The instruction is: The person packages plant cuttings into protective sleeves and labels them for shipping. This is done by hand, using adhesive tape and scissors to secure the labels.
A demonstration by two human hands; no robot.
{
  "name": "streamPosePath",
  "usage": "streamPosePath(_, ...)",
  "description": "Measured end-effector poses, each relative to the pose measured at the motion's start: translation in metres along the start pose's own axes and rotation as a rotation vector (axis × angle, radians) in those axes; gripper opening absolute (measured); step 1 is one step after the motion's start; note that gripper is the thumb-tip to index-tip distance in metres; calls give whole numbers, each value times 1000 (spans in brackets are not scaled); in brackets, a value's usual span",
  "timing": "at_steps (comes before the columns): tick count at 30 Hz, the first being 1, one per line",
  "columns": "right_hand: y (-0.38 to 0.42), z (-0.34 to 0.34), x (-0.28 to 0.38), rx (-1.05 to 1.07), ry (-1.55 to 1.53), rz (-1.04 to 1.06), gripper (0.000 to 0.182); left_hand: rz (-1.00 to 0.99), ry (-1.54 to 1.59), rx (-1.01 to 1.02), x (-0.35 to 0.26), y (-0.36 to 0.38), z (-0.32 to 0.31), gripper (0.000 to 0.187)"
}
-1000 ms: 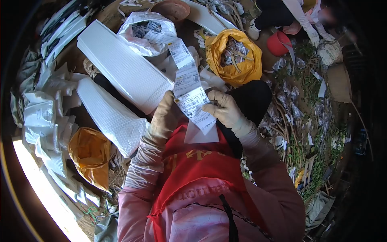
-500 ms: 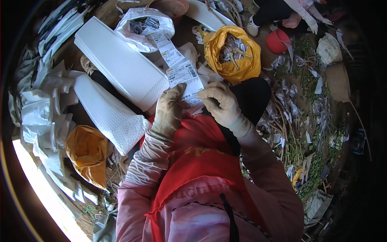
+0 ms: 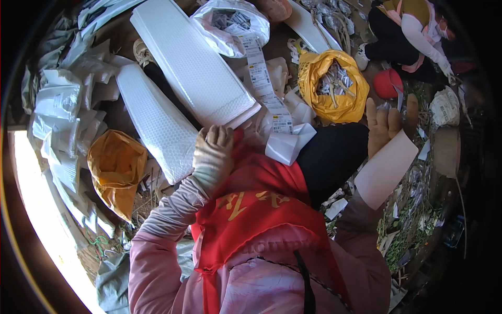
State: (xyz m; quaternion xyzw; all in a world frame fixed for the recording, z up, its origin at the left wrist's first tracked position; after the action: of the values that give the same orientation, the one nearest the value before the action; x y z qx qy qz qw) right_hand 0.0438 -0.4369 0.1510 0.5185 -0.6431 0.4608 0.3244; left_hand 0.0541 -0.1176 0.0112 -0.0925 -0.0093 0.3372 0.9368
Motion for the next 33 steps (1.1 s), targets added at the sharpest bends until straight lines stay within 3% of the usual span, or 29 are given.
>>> streamPosePath(1,-6,-9,-10,-17,-5,-56,76,34,-43,30,11,14,-15,59)
streamPosePath(2,-15,-11,-22,54,2,-108,76,91,-94,82,19,26,-28,45)
streamPosePath(4,-34,-27,-46,-74,49,-313,76,239,-60,281,28,27,-29,29)
streamPosePath(7,-61,-77,-73,251,51,-238,61,163,4,153,30,30,-23,23)
streamPosePath(9,-86,-107,-99,256,430,-142,50,77,64,145,21,30,-8,22)
streamPosePath(11,-100,-152,-132,373,428,-184,45,4,171,161,3,26,17,21)
streamPosePath(14,-103,-220,-245,278,70,-675,48,-136,307,101,-39,19,34,24)
streamPosePath(16,-78,-251,-297,381,575,-700,51,-112,498,324,-52,11,39,25)
streamPosePath(18,-54,-263,-327,644,1419,-430,47,161,604,-81,-79,26,-11,26)
streamPosePath(19,-47,-268,-326,707,1505,-373,48,292,647,-287,-76,29,-13,27)
streamPosePath(22,-23,-277,-321,942,1637,-137,55,519,1040,127,-58,24,13,31)
streamPosePath(24,-9,-281,-324,1133,1541,94,62,613,1093,131,-56,23,15,37)
streamPosePath(25,-7,-278,-335,1322,1516,-164,70,625,1109,128,-56,24,15,39)
streamPosePath(27,-17,-267,-348,1140,1533,-265,72,620,1124,108,-54,28,11,41)
streamPosePath(29,-22,-253,-363,1000,1517,-396,81,354,936,11,-45,33,14,41)
streamPosePath(31,-8,-239,-343,1001,1516,-530,83,-157,543,-125,-26,52,27,41)
streamPosePath(33,4,-215,-310,1031,1370,-759,88,286,733,-359,7,90,69,46)
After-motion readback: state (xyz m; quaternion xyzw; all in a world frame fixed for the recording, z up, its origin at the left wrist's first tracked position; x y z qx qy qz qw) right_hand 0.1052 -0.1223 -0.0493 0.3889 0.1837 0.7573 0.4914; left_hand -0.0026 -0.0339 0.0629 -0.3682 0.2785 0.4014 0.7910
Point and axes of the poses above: each hand's wrist, its own y-axis away from the middle knuckle, its own z-axis out of the back of the hand, x = y × z, the point moved 2 cm from there along -y, towards the middle knuckle, and after that the axes turned 13 degrees about -z, right-handed, at the moved point
